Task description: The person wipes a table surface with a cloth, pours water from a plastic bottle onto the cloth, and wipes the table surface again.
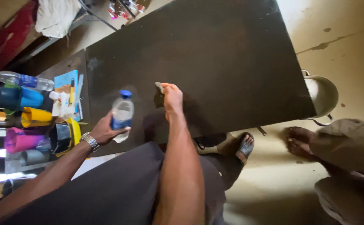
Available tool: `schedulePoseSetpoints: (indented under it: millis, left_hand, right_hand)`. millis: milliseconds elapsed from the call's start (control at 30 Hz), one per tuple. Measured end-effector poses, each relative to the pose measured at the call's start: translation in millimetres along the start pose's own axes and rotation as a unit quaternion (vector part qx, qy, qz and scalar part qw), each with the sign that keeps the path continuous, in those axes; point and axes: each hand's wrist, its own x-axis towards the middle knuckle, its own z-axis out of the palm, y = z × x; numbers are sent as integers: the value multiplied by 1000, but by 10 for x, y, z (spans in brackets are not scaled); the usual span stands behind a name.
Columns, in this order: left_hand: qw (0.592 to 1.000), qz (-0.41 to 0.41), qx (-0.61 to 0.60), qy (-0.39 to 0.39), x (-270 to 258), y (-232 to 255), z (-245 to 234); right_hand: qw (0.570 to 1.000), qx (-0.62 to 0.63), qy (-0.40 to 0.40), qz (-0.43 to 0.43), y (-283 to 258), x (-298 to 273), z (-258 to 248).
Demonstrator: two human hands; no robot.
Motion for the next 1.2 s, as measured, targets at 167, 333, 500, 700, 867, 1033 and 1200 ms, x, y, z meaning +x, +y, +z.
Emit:
schedulePoseSetpoints:
  millis: [167,333,500,700,867,1033,1200]
  left_hand:
    - [995,18,84,-52,-2,270,-152]
    - [992,33,100,-70,39,330,-207]
    - [990,35,115,-72,57,327,-223]
    - [989,4,119,-87,78,395,-245]
    - [986,-19,123,-106,104,429,-293]
    - [984,-22,130,-116,124,410,-293]
    - [986,-16,112,-125,118,353,-295]
  right_hand:
    - [998,-46,1,46,-261,-171,-82]
    - [999,-36,-16,36,-297,-200,-118]
    - [996,-57,5,62,-175,-107,-163]
    - [991,-101,18,82,-222,-115,-169]
    - [992,-78,20,93,-283,-118,-128]
    - [993,-88,10,84,-224,-90,-170]
    - [989,-101,31,101,-305,-142,-116]
